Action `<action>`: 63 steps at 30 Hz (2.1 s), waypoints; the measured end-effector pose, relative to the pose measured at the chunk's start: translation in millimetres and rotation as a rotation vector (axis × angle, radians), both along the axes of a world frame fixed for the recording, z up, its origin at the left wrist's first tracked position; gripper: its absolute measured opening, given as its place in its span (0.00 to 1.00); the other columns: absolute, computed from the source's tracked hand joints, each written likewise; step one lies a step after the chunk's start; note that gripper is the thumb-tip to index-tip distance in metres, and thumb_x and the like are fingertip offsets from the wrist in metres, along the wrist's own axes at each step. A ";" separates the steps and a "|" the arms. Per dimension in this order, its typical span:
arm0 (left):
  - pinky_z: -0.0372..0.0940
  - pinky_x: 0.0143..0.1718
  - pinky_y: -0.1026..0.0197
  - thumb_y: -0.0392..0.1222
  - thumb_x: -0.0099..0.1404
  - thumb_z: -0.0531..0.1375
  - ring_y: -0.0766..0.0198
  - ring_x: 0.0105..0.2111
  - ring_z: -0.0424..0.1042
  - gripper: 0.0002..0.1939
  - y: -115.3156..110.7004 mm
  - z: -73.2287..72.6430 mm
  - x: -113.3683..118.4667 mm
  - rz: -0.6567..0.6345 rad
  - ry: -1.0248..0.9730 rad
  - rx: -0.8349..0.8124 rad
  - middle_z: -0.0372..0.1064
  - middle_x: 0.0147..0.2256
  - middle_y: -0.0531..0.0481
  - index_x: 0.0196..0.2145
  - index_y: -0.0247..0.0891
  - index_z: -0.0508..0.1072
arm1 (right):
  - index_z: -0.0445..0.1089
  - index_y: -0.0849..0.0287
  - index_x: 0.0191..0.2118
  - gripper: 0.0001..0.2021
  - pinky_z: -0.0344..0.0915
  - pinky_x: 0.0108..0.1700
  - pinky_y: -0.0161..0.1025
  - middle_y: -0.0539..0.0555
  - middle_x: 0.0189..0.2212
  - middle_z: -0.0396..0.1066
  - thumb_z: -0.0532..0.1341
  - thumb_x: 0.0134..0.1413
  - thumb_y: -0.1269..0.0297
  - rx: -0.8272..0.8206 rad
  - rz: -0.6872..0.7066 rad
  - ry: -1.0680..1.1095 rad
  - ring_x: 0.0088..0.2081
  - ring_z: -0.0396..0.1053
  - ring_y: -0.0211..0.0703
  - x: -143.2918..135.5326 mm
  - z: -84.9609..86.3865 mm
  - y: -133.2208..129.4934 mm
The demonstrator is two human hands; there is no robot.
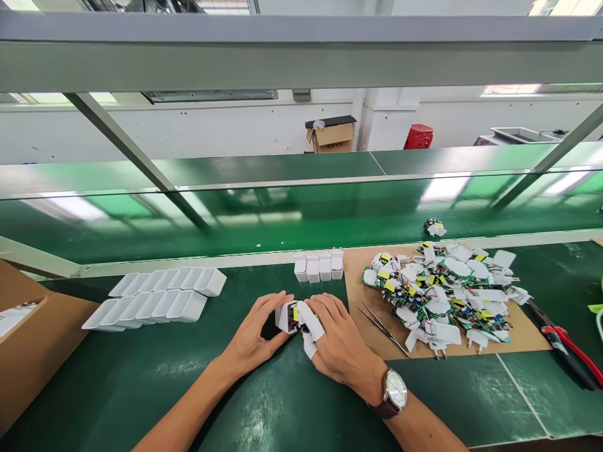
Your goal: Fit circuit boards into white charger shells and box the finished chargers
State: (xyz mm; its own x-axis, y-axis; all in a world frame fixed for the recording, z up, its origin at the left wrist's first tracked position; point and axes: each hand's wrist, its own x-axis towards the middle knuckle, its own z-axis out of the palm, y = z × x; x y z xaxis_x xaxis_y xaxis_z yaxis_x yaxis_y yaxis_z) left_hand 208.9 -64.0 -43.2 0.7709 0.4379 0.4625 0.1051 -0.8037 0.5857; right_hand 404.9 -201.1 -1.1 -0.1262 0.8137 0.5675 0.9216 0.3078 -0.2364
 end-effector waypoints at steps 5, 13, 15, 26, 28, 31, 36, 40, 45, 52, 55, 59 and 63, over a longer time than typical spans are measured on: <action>0.71 0.57 0.40 0.38 0.72 0.60 0.49 0.59 0.69 0.37 -0.7 2.6 -0.4 0.002 0.025 0.014 0.71 0.59 0.39 0.72 0.48 0.48 | 0.50 0.62 0.72 0.35 0.71 0.58 0.62 0.66 0.55 0.71 0.54 0.59 0.76 -0.020 0.015 0.021 0.57 0.69 0.60 0.8 -3.5 -0.2; 0.70 0.59 0.43 0.38 0.71 0.62 0.51 0.60 0.67 0.37 -1.0 -1.4 -1.4 0.011 0.026 -0.032 0.70 0.59 0.42 0.71 0.49 0.51 | 0.50 0.62 0.72 0.34 0.71 0.58 0.62 0.66 0.55 0.72 0.54 0.60 0.76 -0.023 -0.006 0.049 0.57 0.69 0.60 0.1 -7.6 0.9; 0.69 0.60 0.44 0.38 0.71 0.63 0.52 0.60 0.68 0.37 -1.1 -1.4 -1.1 0.016 0.026 -0.037 0.71 0.59 0.43 0.71 0.49 0.51 | 0.50 0.62 0.72 0.34 0.71 0.58 0.62 0.66 0.55 0.71 0.54 0.60 0.76 -0.018 -0.003 0.052 0.57 0.69 0.60 0.6 -8.9 1.0; 0.70 0.60 0.46 0.42 0.72 0.62 0.52 0.60 0.71 0.39 -5.7 -3.7 -0.5 -0.080 0.072 -0.091 0.67 0.62 0.41 0.72 0.50 0.47 | 0.52 0.61 0.70 0.29 0.73 0.57 0.57 0.66 0.56 0.71 0.58 0.67 0.67 -0.068 0.105 0.161 0.59 0.69 0.59 2.7 -12.9 1.3; 0.71 0.59 0.46 0.44 0.71 0.63 0.50 0.60 0.72 0.42 -5.2 -4.8 -1.9 -0.108 0.140 -0.118 0.66 0.63 0.40 0.73 0.49 0.44 | 0.54 0.59 0.68 0.30 0.74 0.56 0.56 0.65 0.55 0.72 0.62 0.66 0.59 -0.106 0.108 0.225 0.57 0.70 0.58 3.8 -12.6 1.0; 0.70 0.60 0.45 0.41 0.70 0.62 0.48 0.62 0.69 0.42 -3.4 -4.9 -4.3 -0.137 0.197 -0.127 0.67 0.63 0.40 0.74 0.47 0.44 | 0.58 0.54 0.67 0.28 0.74 0.54 0.53 0.61 0.52 0.72 0.63 0.66 0.58 -0.139 0.146 0.338 0.53 0.71 0.54 6.0 -12.1 0.5; 0.69 0.60 0.46 0.42 0.73 0.57 0.51 0.60 0.71 0.33 0.1 -4.3 -7.4 -0.076 0.115 -0.288 0.67 0.63 0.40 0.72 0.45 0.51 | 0.61 0.50 0.66 0.22 0.73 0.57 0.53 0.62 0.57 0.67 0.58 0.69 0.67 -0.132 0.177 0.355 0.58 0.69 0.52 10.2 -22.7 5.2; 0.69 0.61 0.46 0.50 0.74 0.57 0.52 0.58 0.73 0.31 2.3 -3.0 -7.6 0.000 0.075 -0.510 0.70 0.62 0.41 0.70 0.43 0.56 | 0.61 0.50 0.67 0.24 0.72 0.60 0.54 0.62 0.61 0.67 0.58 0.68 0.70 -0.201 0.210 0.227 0.60 0.69 0.54 12.4 -28.2 16.9; 0.65 0.63 0.45 0.51 0.78 0.50 0.53 0.59 0.73 0.30 3.6 -0.7 -6.6 0.031 0.036 -0.610 0.73 0.60 0.42 0.72 0.43 0.51 | 0.61 0.48 0.67 0.24 0.76 0.55 0.49 0.59 0.58 0.72 0.60 0.68 0.67 -0.267 0.248 0.185 0.53 0.76 0.52 4.2 -22.4 30.1; 0.62 0.66 0.45 0.50 0.76 0.54 0.54 0.65 0.67 0.36 -3.3 1.2 -7.5 0.047 0.004 -0.558 0.65 0.66 0.41 0.74 0.45 0.42 | 0.61 0.46 0.67 0.26 0.77 0.54 0.47 0.60 0.58 0.70 0.57 0.68 0.73 -0.090 0.226 0.290 0.55 0.74 0.49 -4.5 -29.2 28.5; 0.62 0.66 0.45 0.49 0.75 0.56 0.54 0.65 0.67 0.37 -7.5 1.1 -6.7 0.050 -0.047 -0.498 0.65 0.66 0.40 0.74 0.45 0.42 | 0.63 0.47 0.65 0.25 0.76 0.55 0.47 0.59 0.57 0.71 0.57 0.67 0.74 -0.116 0.211 0.348 0.55 0.74 0.49 -3.3 -29.5 26.9; 0.64 0.65 0.45 0.48 0.76 0.56 0.54 0.64 0.68 0.36 -8.0 -4.0 -5.6 0.082 -0.028 -0.452 0.66 0.65 0.40 0.73 0.47 0.42 | 0.64 0.50 0.64 0.24 0.77 0.51 0.46 0.59 0.53 0.74 0.57 0.66 0.73 -0.201 0.198 0.345 0.50 0.76 0.49 -3.6 -29.9 27.4; 0.68 0.62 0.43 0.53 0.73 0.61 0.49 0.63 0.69 0.42 -5.2 -7.1 -6.6 0.035 -0.073 -0.334 0.63 0.66 0.35 0.74 0.47 0.42 | 0.64 0.50 0.64 0.23 0.76 0.52 0.45 0.59 0.53 0.74 0.56 0.67 0.73 -0.130 0.191 0.396 0.52 0.75 0.48 -3.3 -30.7 24.9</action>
